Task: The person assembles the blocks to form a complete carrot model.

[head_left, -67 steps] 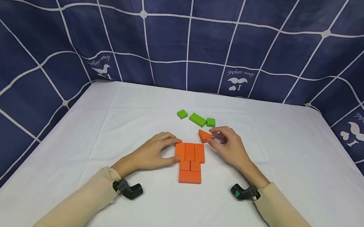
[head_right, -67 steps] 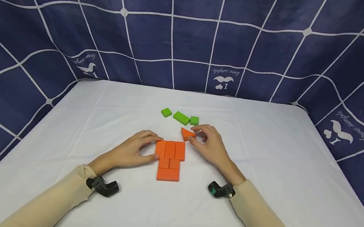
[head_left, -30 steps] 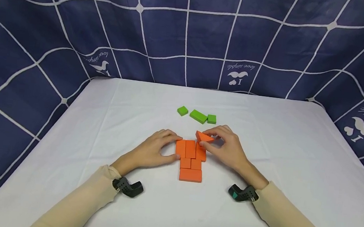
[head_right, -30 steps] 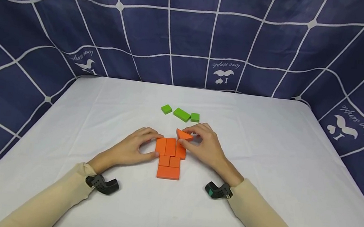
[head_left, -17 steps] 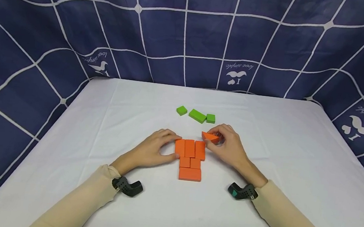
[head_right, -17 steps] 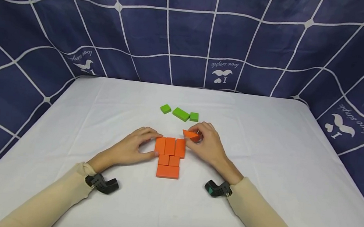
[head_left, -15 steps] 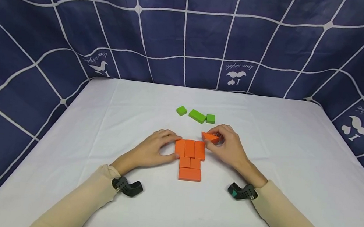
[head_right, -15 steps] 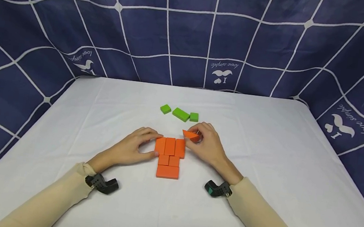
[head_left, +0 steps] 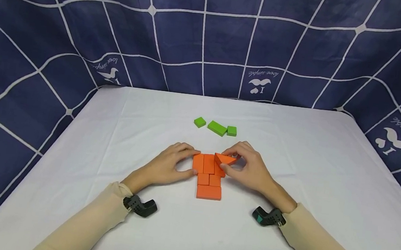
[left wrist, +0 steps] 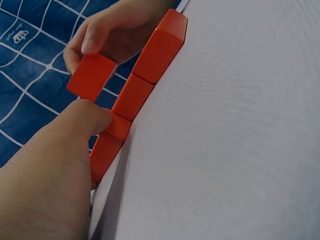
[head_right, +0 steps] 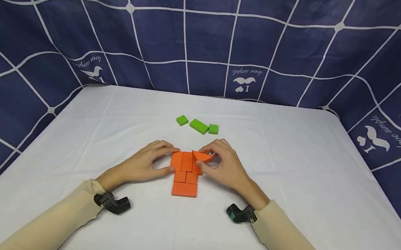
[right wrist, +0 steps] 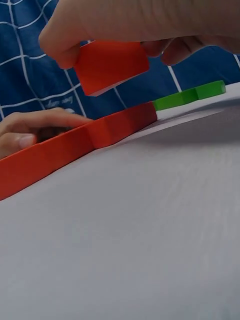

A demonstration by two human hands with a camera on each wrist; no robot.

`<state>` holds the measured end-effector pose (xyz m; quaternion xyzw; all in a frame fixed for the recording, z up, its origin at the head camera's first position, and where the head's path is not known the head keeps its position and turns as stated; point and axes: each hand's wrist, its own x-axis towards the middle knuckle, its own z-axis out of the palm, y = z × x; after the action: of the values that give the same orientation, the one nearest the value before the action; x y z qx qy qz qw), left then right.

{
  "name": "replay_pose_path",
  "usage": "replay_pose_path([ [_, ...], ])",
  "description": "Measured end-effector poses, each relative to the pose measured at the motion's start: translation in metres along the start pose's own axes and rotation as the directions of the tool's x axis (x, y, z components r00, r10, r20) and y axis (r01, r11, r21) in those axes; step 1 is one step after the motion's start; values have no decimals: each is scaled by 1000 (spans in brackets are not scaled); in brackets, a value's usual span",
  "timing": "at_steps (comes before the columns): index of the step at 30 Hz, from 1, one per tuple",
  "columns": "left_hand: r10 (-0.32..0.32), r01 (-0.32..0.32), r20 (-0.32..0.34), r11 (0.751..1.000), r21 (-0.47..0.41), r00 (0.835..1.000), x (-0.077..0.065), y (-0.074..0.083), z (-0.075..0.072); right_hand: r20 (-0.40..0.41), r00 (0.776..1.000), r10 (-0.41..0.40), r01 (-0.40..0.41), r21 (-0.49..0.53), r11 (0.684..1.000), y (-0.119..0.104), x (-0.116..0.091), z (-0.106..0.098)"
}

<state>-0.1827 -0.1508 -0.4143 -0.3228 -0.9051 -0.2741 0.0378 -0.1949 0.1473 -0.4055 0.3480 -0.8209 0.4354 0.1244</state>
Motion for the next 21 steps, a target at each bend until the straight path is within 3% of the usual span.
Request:
replay_pose_path([
  [6,5,-5,8,1000,-1,1000,1,-1,0,40,996,-76,73,73,995,-10,-10,7],
  [21,3,-3,3,1000,-4,1000,1,-3,0,201,971,-128,94,169,981,-33,-20,18],
])
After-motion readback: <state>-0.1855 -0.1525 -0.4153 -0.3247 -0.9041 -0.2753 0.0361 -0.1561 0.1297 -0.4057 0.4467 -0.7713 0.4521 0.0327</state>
